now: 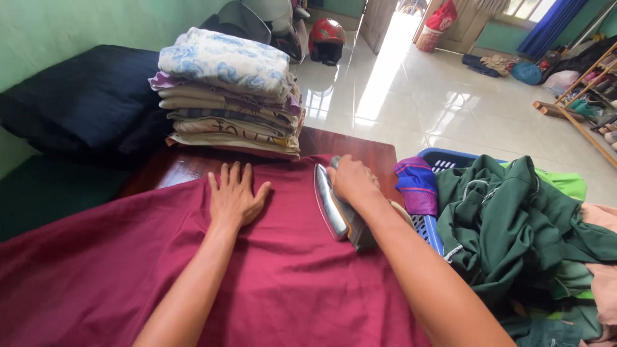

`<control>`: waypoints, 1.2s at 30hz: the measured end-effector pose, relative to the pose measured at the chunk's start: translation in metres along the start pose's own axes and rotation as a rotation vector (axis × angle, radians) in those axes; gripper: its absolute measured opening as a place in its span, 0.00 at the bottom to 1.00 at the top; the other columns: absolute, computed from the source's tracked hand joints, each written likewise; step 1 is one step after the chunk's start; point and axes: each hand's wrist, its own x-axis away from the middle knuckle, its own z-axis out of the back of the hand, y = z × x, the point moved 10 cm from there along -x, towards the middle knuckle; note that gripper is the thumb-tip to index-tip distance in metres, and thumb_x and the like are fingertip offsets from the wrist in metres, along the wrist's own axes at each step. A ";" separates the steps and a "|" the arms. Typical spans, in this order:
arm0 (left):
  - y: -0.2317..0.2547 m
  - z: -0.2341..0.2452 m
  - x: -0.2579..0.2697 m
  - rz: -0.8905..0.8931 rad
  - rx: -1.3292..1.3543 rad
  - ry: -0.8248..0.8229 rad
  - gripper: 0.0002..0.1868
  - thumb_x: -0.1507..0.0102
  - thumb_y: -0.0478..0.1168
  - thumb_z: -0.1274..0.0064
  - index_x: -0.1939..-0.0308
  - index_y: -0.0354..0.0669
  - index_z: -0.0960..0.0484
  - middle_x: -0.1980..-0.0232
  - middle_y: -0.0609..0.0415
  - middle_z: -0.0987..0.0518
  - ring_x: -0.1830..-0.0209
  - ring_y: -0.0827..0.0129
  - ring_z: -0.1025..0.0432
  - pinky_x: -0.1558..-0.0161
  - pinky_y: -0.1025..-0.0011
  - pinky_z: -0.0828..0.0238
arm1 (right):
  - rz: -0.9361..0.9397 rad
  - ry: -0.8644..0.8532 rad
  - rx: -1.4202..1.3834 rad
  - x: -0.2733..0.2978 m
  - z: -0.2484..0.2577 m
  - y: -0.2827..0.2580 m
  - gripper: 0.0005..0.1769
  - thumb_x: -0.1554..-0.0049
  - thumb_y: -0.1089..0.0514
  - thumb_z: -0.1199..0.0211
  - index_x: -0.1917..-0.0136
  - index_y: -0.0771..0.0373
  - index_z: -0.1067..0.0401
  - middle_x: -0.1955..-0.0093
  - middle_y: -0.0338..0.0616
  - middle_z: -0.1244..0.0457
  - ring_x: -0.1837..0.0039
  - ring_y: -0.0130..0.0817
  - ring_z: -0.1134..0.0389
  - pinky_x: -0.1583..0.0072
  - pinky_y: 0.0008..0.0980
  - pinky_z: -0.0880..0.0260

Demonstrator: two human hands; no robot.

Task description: Ironing various pieces of clothing on a wooden table

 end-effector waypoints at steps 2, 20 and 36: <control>-0.002 0.006 0.005 0.017 -0.037 -0.001 0.45 0.34 0.71 0.67 0.25 0.42 0.40 0.22 0.42 0.43 0.19 0.45 0.56 0.26 0.38 0.69 | 0.004 -0.035 0.003 0.016 0.004 0.005 0.31 0.37 0.38 0.44 0.39 0.69 0.34 0.41 0.70 0.34 0.36 0.66 0.33 0.36 0.58 0.33; 0.030 0.038 0.085 0.045 -0.045 -0.127 0.46 0.36 0.73 0.69 0.24 0.48 0.42 0.19 0.48 0.49 0.19 0.53 0.58 0.25 0.47 0.68 | -0.096 0.002 -0.002 -0.039 -0.002 0.024 0.33 0.38 0.37 0.42 0.35 0.68 0.35 0.35 0.65 0.36 0.32 0.62 0.35 0.34 0.56 0.34; -0.113 0.018 0.049 -0.043 0.042 -0.046 0.30 0.29 0.55 0.69 0.26 0.52 0.34 0.19 0.55 0.41 0.18 0.59 0.51 0.22 0.51 0.60 | 0.041 0.008 0.061 -0.027 0.007 0.037 0.33 0.38 0.35 0.45 0.39 0.68 0.33 0.42 0.72 0.34 0.37 0.66 0.32 0.37 0.58 0.33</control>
